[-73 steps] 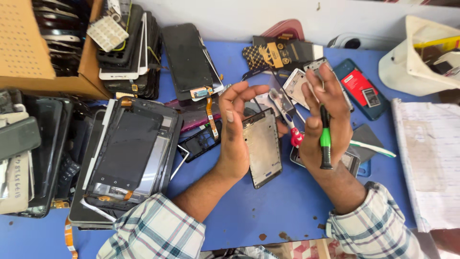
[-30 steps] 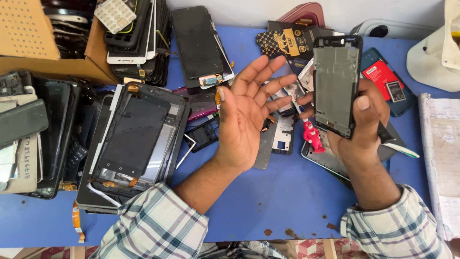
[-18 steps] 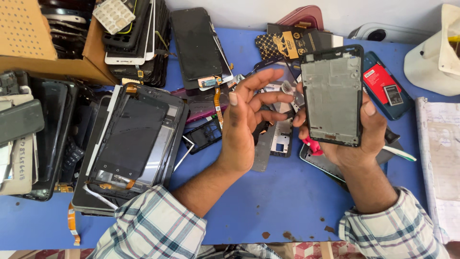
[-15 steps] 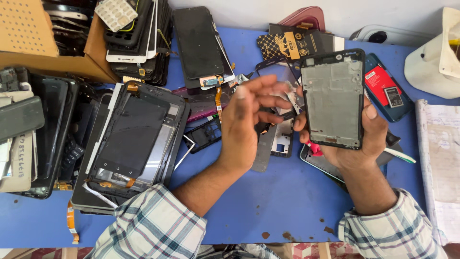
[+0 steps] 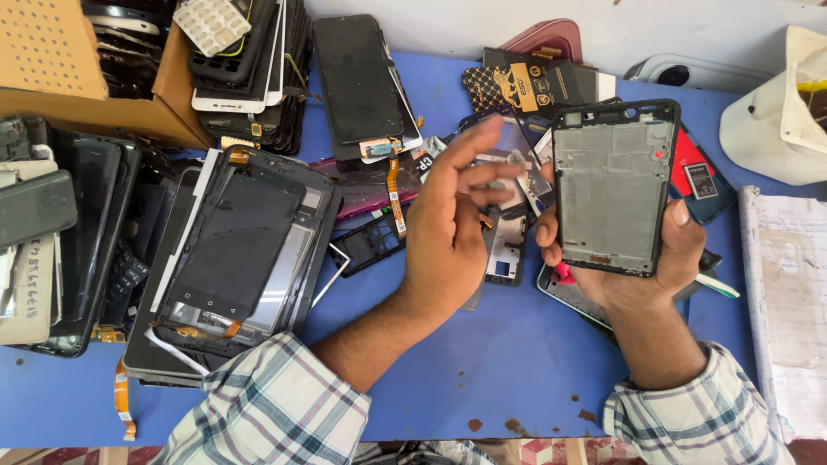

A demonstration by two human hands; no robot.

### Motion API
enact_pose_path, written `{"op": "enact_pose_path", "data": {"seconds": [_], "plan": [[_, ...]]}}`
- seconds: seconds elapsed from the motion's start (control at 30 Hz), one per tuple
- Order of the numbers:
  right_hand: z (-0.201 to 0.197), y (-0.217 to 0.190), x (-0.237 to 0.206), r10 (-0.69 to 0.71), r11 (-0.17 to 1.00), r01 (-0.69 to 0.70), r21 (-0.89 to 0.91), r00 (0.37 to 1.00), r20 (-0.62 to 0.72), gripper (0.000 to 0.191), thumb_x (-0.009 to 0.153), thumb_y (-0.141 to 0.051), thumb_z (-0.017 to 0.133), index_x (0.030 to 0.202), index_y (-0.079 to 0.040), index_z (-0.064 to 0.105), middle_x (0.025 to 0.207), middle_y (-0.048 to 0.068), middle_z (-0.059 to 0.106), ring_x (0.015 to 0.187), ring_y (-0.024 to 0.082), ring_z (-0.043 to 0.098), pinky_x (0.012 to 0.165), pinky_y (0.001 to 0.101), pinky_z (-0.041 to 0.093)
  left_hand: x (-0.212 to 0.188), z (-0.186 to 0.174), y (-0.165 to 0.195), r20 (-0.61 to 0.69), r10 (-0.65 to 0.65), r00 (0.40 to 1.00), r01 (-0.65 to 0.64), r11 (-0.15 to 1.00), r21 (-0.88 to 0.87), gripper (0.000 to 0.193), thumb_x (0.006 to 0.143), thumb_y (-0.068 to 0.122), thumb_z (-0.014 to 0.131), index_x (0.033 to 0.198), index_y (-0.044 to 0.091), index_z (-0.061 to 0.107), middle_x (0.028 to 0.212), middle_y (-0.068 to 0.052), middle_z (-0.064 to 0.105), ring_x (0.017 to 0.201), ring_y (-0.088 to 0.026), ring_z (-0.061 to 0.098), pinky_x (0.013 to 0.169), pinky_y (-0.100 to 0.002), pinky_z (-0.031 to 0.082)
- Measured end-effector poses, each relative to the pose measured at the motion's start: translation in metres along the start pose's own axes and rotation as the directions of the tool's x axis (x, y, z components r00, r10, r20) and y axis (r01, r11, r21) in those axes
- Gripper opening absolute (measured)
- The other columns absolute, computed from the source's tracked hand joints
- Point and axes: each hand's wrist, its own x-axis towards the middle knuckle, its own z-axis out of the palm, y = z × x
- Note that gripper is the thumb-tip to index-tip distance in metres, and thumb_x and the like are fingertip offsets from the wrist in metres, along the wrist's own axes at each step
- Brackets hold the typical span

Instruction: The person pries open the frame of a mobile phone using a small screwdriver, working around the edges of the device while holding it steady. They reposition the phone and continue prying along its sides on a cluttered repair bench covered with other phone parts.

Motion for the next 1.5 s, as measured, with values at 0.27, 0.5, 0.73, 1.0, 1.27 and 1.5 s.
{"op": "enact_pose_path", "data": {"seconds": [0.27,0.5,0.73,1.0,1.27,1.5], "plan": [[-0.002,-0.001,0.002,-0.004,1.0,0.004,0.026,1.0,0.003,0.095,0.099,-0.067,0.057,0.157,0.006,0.039,0.138,0.027,0.056,0.084,0.034,0.064,0.059,0.0372,0.052,0.004,0.0,-0.006,-0.094,0.057,0.994,-0.06,0.998,-0.035,0.069,0.092,-0.026,0.027,0.155,0.002,0.03,0.165,-0.016,0.033,0.153,-0.03,0.042,0.13,-0.042,0.038],[-0.001,-0.002,0.003,-0.002,0.998,0.0,0.057,0.999,0.04,0.093,0.1,-0.064,0.059,0.154,0.008,0.04,0.137,0.028,0.057,0.083,0.035,0.065,0.059,0.0373,0.053,0.004,0.002,0.004,-0.046,-0.117,0.992,0.11,0.986,-0.125,0.051,0.105,-0.014,0.018,0.152,0.002,0.028,0.162,-0.015,0.034,0.128,-0.029,0.065,0.103,-0.037,0.056],[0.005,-0.002,0.005,-0.005,0.999,0.004,0.044,0.999,0.041,0.089,0.099,-0.062,0.06,0.154,0.006,0.041,0.133,0.029,0.057,0.081,0.035,0.066,0.058,0.0362,0.055,0.002,-0.002,-0.005,-0.069,-0.055,0.996,0.059,0.997,0.054,0.063,0.091,-0.018,0.027,0.15,0.001,0.039,0.156,-0.014,0.046,0.134,-0.02,0.059,0.105,-0.033,0.059],[0.006,-0.001,0.002,0.003,1.0,-0.005,0.029,0.998,0.063,0.092,0.099,-0.062,0.062,0.15,0.011,0.041,0.133,0.03,0.057,0.084,0.035,0.066,0.062,0.0383,0.056,-0.006,0.001,-0.012,-0.053,-0.21,0.976,0.206,0.976,-0.074,0.025,0.115,0.017,0.048,0.133,0.002,0.054,0.123,-0.008,0.07,0.094,-0.008,0.066,0.081,-0.024,0.055],[0.014,0.017,-0.001,-0.265,0.891,0.267,-0.368,0.963,0.058,0.061,0.107,-0.047,0.063,0.136,0.004,0.048,0.131,0.03,0.06,0.1,0.032,0.07,0.084,0.0398,0.062,-0.003,0.006,-0.006,-0.007,-0.15,0.989,0.147,0.974,-0.171,0.038,0.112,0.027,0.049,0.139,0.001,0.047,0.134,-0.008,0.061,0.109,-0.011,0.062,0.096,-0.03,0.055],[0.035,0.011,0.006,-0.364,0.32,0.347,-0.882,0.904,0.224,0.056,0.087,-0.011,0.082,0.132,0.001,0.052,0.154,0.03,0.051,0.12,0.032,0.061,0.108,0.0426,0.049,-0.003,0.0,-0.002,0.01,-0.123,0.992,0.122,0.987,0.105,0.045,0.116,0.038,0.04,0.134,0.001,0.058,0.104,-0.003,0.066,0.095,-0.008,0.057,0.085,-0.025,0.05]]}}
